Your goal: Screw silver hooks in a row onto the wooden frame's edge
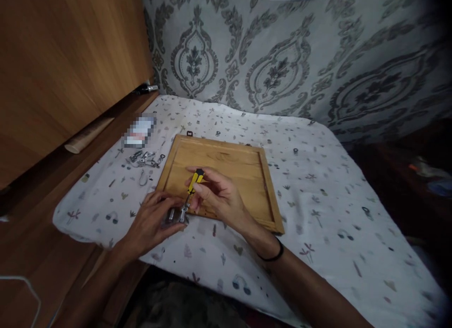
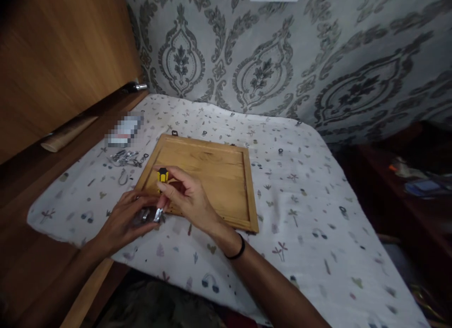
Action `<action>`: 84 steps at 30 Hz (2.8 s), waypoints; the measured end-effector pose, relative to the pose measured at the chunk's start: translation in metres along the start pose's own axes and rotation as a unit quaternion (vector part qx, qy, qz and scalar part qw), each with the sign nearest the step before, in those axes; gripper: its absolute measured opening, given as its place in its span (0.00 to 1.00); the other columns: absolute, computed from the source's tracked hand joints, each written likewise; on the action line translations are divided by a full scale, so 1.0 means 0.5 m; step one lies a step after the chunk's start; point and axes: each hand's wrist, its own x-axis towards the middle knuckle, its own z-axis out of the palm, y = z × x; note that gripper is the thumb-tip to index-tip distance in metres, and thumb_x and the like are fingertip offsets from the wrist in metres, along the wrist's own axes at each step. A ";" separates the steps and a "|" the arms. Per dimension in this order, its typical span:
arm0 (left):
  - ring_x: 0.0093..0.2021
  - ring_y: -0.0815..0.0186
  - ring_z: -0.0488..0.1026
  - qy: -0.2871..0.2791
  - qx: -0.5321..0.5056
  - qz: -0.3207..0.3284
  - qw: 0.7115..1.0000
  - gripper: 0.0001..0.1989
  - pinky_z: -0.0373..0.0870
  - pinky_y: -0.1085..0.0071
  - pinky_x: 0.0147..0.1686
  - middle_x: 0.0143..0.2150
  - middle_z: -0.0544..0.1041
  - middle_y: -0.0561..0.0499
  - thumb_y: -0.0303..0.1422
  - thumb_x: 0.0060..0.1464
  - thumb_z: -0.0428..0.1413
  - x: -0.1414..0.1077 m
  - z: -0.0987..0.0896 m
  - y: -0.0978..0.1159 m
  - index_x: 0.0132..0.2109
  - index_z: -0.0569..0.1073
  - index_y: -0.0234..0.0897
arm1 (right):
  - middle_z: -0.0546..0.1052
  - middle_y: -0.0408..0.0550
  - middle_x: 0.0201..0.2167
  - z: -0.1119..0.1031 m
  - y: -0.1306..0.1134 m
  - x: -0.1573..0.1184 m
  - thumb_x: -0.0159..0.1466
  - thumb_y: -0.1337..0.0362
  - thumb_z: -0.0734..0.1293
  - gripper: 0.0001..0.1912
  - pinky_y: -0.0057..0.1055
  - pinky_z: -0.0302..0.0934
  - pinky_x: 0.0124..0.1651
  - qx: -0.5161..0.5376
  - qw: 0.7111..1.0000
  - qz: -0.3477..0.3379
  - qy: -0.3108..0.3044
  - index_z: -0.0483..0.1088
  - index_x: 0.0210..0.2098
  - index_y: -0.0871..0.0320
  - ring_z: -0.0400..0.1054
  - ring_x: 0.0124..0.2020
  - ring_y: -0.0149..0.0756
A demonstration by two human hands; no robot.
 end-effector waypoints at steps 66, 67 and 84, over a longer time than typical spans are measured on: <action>0.52 0.51 0.76 0.026 0.013 0.019 0.999 0.19 0.71 0.53 0.53 0.49 0.81 0.46 0.41 0.63 0.62 -0.001 0.011 -0.010 0.57 0.71 0.42 | 0.75 0.38 0.26 0.043 0.004 0.000 0.52 0.47 0.82 0.23 0.24 0.65 0.23 -0.016 0.997 0.012 0.074 0.70 0.30 0.55 0.65 0.21 0.25; 0.52 0.52 0.76 0.023 0.014 0.019 0.999 0.20 0.71 0.53 0.53 0.49 0.82 0.46 0.41 0.63 0.62 -0.001 0.011 -0.009 0.58 0.71 0.42 | 0.75 0.39 0.27 0.044 0.004 0.000 0.52 0.45 0.81 0.24 0.24 0.66 0.23 -0.017 0.996 0.008 0.083 0.71 0.31 0.55 0.66 0.21 0.26; 0.52 0.53 0.76 0.002 -0.016 -0.006 1.000 0.20 0.70 0.53 0.54 0.50 0.83 0.48 0.43 0.62 0.63 -0.001 0.008 -0.011 0.58 0.72 0.43 | 0.72 0.61 0.61 -0.111 0.060 -0.122 0.66 0.77 0.59 0.25 0.45 0.72 0.59 -0.519 0.835 -0.171 -0.070 0.69 0.60 0.58 0.71 0.62 0.45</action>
